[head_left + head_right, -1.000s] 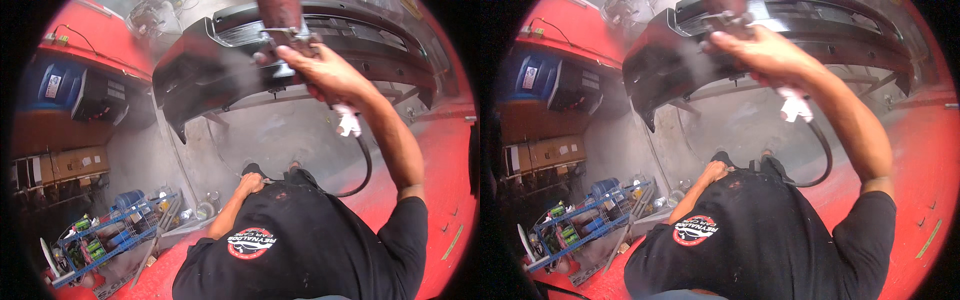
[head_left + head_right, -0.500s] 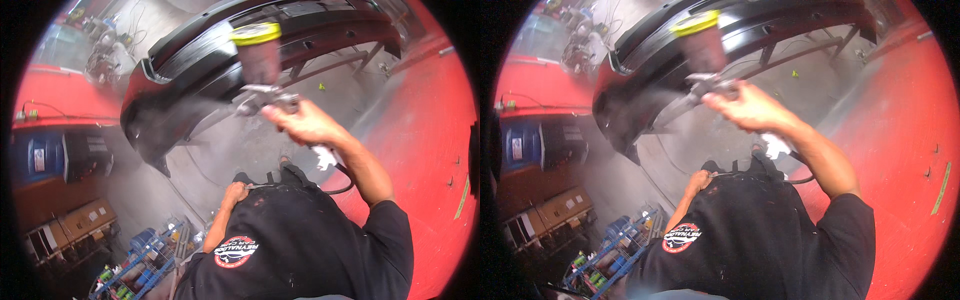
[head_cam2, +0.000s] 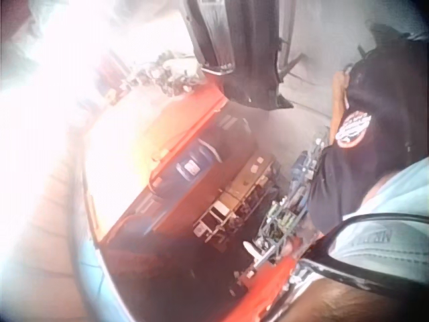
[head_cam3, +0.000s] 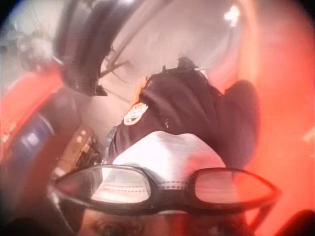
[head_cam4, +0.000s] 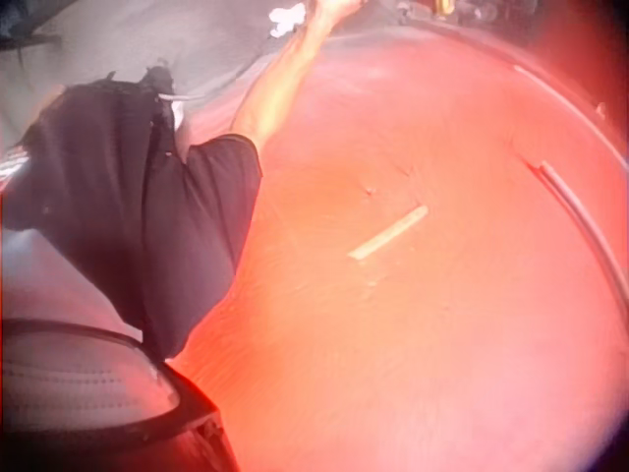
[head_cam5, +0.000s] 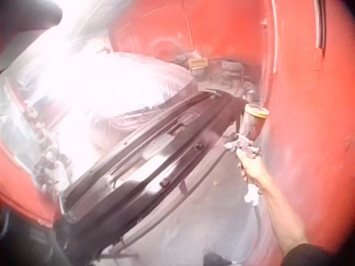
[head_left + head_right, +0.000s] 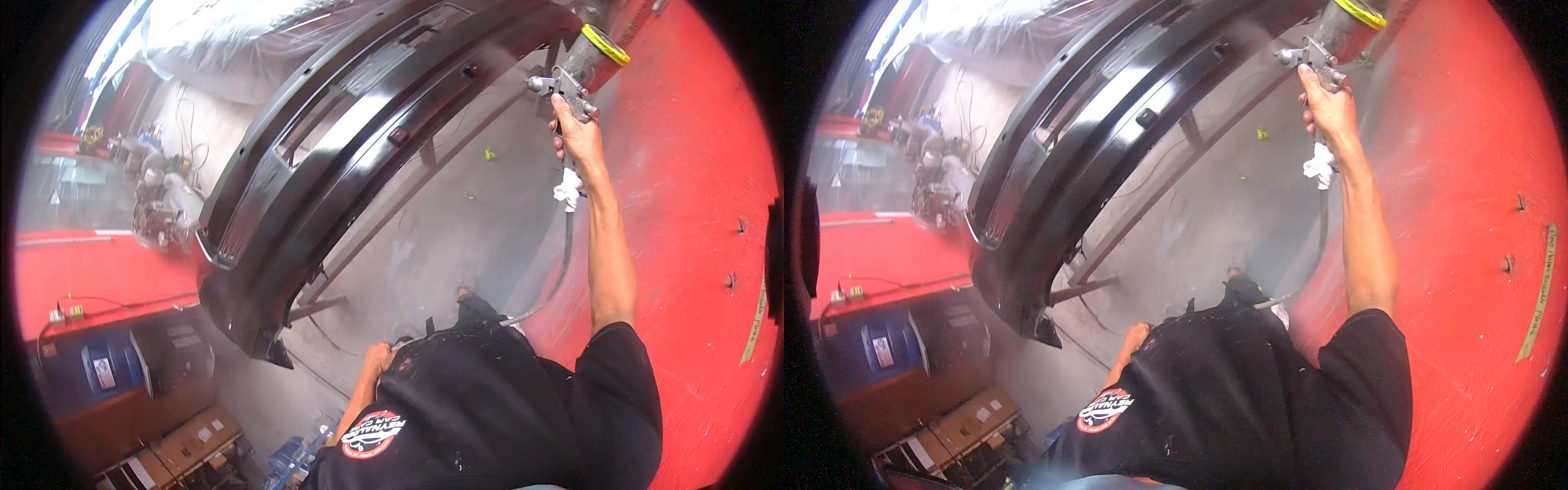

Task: The person uses a spray gun to apply paint to a car bumper mounted on a stand, moving the gun along the surface and adjusting the hose and equipment.

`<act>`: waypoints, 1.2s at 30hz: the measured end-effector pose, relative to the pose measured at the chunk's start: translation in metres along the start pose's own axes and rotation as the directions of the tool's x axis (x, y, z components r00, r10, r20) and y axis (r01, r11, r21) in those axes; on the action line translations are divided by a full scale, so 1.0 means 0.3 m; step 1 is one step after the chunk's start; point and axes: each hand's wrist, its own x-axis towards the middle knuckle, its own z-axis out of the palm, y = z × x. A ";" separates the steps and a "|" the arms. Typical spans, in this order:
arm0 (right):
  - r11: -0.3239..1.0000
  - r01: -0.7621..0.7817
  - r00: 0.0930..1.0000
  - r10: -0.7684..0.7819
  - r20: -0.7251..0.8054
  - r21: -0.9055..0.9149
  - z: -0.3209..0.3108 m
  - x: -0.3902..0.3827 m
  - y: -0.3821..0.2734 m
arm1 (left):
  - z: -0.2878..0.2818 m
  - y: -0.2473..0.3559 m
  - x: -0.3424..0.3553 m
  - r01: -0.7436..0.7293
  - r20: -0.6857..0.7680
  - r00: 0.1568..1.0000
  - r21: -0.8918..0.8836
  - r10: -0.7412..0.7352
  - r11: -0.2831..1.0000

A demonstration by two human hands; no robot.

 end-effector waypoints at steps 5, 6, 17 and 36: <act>0.999 0.034 0.933 -0.030 -0.360 0.006 -0.023 0.227 0.149 | 0.024 -0.079 -0.011 0.041 -0.080 0.996 -0.068 -0.046 0.997; 0.998 0.035 0.909 -0.053 -0.414 -0.051 -0.047 0.265 0.178 | 0.014 -0.062 -0.011 0.068 -0.086 0.993 -0.107 -0.078 0.992; 0.986 0.139 0.978 -0.151 -0.142 -0.094 0.017 0.047 -0.101 | 0.073 -0.049 0.008 -0.039 -0.093 0.995 -0.097 0.030 0.995; 0.926 0.310 0.683 -0.058 0.728 -0.217 0.741 -1.069 -0.533 | 0.276 -0.207 -0.338 0.109 -0.197 0.959 -0.408 -0.205 0.906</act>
